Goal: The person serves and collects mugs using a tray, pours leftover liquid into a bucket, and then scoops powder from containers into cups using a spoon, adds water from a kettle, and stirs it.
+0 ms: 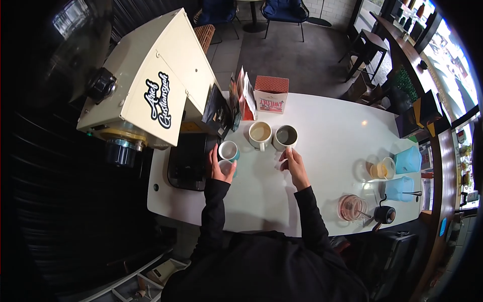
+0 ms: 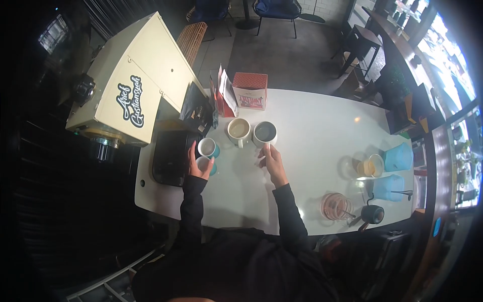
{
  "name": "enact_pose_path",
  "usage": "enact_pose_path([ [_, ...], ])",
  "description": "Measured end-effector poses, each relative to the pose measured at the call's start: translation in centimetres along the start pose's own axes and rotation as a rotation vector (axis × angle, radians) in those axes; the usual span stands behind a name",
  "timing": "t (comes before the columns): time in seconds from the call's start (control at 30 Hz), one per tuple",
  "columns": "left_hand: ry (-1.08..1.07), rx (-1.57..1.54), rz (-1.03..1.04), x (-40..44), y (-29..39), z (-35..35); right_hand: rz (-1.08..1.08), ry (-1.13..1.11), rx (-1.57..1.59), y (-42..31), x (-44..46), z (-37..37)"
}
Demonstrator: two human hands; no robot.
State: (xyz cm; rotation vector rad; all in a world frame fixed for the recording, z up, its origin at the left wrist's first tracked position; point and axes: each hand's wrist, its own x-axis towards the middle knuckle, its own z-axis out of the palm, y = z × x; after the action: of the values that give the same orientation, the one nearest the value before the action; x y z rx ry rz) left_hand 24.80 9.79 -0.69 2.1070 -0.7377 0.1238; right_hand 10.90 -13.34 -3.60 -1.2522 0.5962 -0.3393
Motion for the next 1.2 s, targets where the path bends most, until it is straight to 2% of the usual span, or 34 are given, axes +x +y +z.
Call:
enact_pose_path([
  [0.17, -0.056, -0.027, -0.014, -0.1, -2.2, 2.3, -0.060, 0.104, -0.010, -0.8, -2.2, -0.7],
  [0.23, -0.029, -0.073, -0.086, -0.1, -2.2, 2.8, -0.092, 0.210, -0.041, -1.2, -3.4, -1.2],
  [0.37, 0.046, -0.020, -0.090, 0.3, -2.9, 4.4, -0.087, 0.215, -0.071, -1.5, -5.5, -2.4],
  [0.57, 0.065, -0.091, -0.272, 0.7, -2.0, 4.1, -0.109, 0.187, -0.127, -1.6, -7.6, -2.1],
  [0.87, 0.005, -0.194, -0.155, -0.7, -1.2, 2.7, -0.190, 0.028, -0.267, -1.1, -8.3, 0.5],
  [0.97, -0.108, -0.024, -0.080, -1.2, -0.2, 1.4, -0.201, -0.115, -0.409, -0.8, -8.3, 1.3],
  [1.0, -0.106, -0.022, -0.078, -1.2, 0.4, 0.8, -0.203, -0.116, -0.408, -1.1, -8.4, 1.7],
  [1.07, -0.252, -0.029, 0.002, -1.2, 1.3, 0.0, -0.213, -0.140, -0.467, -1.7, -8.7, 2.7],
  [1.13, -0.225, -0.025, 0.060, -1.6, 1.4, 0.2, -0.206, -0.160, -0.503, -1.4, -8.7, 3.0],
  [1.2, -0.287, -0.096, 0.118, -1.9, 1.6, 0.3, -0.268, -0.134, -0.561, -1.3, -8.9, 3.2],
])
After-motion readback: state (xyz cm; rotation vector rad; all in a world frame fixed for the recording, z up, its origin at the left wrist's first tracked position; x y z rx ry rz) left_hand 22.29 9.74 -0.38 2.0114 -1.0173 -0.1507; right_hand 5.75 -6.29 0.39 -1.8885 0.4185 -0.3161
